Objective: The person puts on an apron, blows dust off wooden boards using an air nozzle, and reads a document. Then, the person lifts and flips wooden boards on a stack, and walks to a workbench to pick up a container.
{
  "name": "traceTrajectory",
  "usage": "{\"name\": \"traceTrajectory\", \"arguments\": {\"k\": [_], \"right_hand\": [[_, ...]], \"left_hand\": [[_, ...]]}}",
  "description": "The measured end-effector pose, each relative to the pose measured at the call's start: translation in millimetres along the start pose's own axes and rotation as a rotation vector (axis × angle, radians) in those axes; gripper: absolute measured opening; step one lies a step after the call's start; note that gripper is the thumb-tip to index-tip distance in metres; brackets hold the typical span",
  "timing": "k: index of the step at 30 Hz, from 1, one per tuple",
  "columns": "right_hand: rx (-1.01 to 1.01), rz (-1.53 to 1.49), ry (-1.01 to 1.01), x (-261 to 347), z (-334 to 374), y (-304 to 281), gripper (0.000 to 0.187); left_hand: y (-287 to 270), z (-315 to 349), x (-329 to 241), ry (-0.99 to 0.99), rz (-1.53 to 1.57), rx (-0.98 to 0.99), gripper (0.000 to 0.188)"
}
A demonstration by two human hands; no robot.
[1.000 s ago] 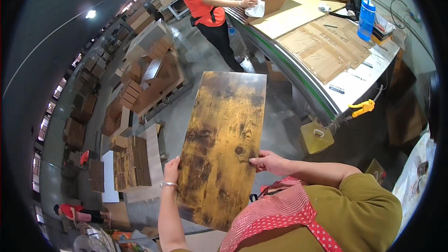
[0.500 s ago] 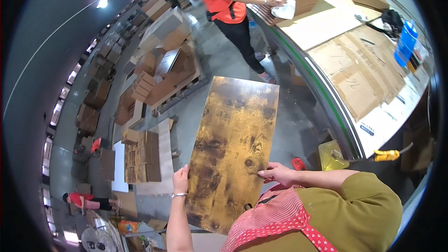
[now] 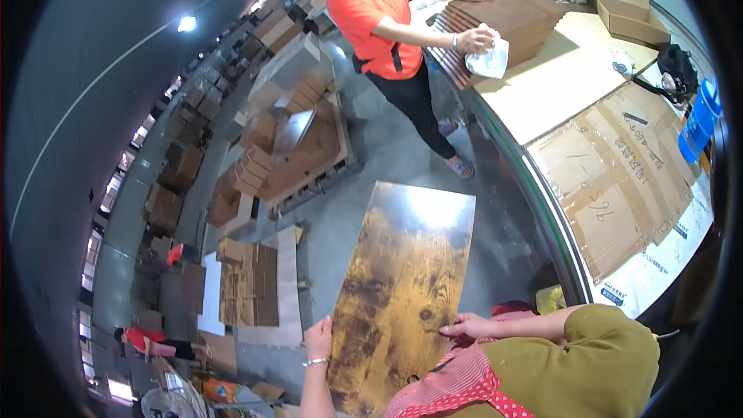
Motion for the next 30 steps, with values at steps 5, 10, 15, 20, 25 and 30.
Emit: {"name": "traceTrajectory", "arguments": {"k": [5,10,15,20,25,30], "right_hand": [[-0.06,0.048,0.017,20.9,13.1,0.2,0.029],[-0.097,0.004,0.014,24.2,1.9,-8.9,0.031],[-0.105,0.017,0.007,21.1,-14.4,-22.1,0.033],[-0.115,0.019,0.012,21.8,-13.2,-22.0,0.033],[-0.096,-0.129,0.052,17.3,-6.4,-19.7,0.032],[-0.106,-0.059,0.064,36.8,4.3,-9.6,0.032]], "left_hand": [[14.0,-17.6,-11.9,-0.007,-0.021,0.057,0.041],[13.3,-32.8,-28.1,-0.006,-0.056,0.078,0.041],[20.3,-39.5,-31.4,-0.043,-0.136,0.088,0.042],[26.3,-38.8,-30.0,-0.078,-0.217,0.106,0.042],[26.1,-26.3,-31.2,-0.116,-0.24,0.135,0.041],[21.1,-20.0,-26.5,-0.166,-0.161,0.092,0.043]]}}
Point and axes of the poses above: each hand's wrist, its own z-axis away from the middle knuckle, its own y-axis out of the palm, x = y × z, the point moved 3 cm from there along -z, towards the middle knuckle, and after that the axes turned 15 degrees about -z, right-handed, at the moved point
